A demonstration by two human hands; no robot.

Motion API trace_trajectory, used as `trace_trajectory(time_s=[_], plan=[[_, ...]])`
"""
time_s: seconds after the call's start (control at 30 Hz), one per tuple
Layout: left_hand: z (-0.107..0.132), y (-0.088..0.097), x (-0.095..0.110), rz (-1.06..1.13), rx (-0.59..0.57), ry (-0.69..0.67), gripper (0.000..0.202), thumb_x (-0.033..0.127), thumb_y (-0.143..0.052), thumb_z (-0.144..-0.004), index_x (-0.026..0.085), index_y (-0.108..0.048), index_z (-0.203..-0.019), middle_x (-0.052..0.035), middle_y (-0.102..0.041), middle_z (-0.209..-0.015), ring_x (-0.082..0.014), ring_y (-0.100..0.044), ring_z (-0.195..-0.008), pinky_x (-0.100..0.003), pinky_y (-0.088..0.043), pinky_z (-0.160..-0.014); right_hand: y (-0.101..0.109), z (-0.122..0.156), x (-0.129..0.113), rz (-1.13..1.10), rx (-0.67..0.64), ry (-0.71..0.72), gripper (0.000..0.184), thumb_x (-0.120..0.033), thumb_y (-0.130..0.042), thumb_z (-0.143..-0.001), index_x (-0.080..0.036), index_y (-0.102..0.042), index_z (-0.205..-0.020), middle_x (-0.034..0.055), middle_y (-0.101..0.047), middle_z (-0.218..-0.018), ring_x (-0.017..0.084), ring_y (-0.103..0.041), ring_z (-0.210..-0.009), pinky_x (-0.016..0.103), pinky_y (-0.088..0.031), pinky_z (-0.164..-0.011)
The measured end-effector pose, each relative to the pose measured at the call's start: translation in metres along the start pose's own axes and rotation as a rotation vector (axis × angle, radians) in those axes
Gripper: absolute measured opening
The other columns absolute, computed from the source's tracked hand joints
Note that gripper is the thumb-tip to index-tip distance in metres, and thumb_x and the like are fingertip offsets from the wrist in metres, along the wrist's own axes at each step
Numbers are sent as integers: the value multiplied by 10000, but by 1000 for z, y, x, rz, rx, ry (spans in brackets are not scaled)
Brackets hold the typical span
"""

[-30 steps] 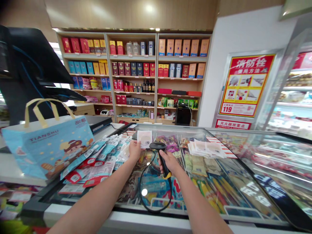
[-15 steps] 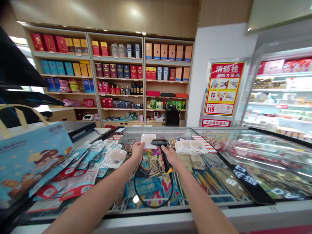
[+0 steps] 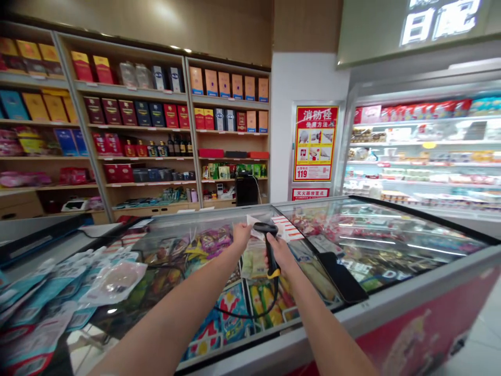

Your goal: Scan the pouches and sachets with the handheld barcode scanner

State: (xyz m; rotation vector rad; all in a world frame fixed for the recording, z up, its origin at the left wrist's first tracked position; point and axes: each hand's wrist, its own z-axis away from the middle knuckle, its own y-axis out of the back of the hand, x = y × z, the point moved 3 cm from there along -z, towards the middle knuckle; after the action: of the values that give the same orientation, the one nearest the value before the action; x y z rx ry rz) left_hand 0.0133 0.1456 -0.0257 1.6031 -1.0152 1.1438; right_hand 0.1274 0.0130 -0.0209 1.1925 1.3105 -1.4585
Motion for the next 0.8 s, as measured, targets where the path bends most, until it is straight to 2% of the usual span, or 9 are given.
trace_trajectory(time_s=[0.1,0.2,0.37,0.5,0.63,0.7,0.8], plan=[[2,-6,3,-381,-3,-123,23,158,-594,-679,138,-597,-688,-119,-643,-847,-246,-639,-878,-328,-473,-801,12,-1,-1,-21,27,0,309,-501,-520,-839,-193,-507,-855,-48,-536,-475,114,-477,-331,240,-426,-325],[4,-5,1,-567,9,-173,128,169,-587,-674,128,-648,-779,-161,-620,-1019,-266,-601,-989,-321,-442,-853,18,-2,0,-20,27,5,300,-490,-500,-854,-191,-512,-876,-47,-538,-473,114,-473,-324,240,-425,-323],[7,1,-5,-584,32,-89,276,215,-579,-685,111,-653,-929,-194,-590,-1079,-286,-583,-1007,-340,-433,-851,18,0,3,-12,13,23,308,-490,-505,-846,-186,-525,-900,-17,-589,-519,131,-518,-359,235,-416,-328],[10,11,-6,-512,66,-82,248,217,-556,-701,136,-644,-919,-165,-597,-1042,-271,-595,-966,-346,-433,-831,10,3,6,-15,4,23,313,-495,-521,-834,-189,-521,-902,-13,-586,-518,134,-528,-368,226,-402,-326],[12,39,-11,-468,77,-114,143,246,-545,-729,163,-638,-798,-118,-600,-982,-237,-597,-924,-333,-438,-813,-4,3,12,-1,-9,0,341,-532,-551,-804,-197,-505,-848,-38,-548,-485,116,-483,-332,238,-422,-327],[12,64,-16,-467,97,-159,128,262,-561,-729,165,-632,-773,-104,-595,-969,-221,-589,-930,-319,-436,-823,-17,4,15,9,-34,-6,351,-541,-560,-794,-197,-502,-826,-38,-544,-481,115,-486,-337,239,-428,-327],[11,112,-23,-510,147,-209,133,270,-577,-734,165,-624,-801,-94,-577,-995,-203,-574,-958,-304,-423,-861,-45,5,19,16,-100,-15,345,-534,-557,-796,-194,-494,-786,-36,-543,-482,108,-479,-332,235,-426,-324]])
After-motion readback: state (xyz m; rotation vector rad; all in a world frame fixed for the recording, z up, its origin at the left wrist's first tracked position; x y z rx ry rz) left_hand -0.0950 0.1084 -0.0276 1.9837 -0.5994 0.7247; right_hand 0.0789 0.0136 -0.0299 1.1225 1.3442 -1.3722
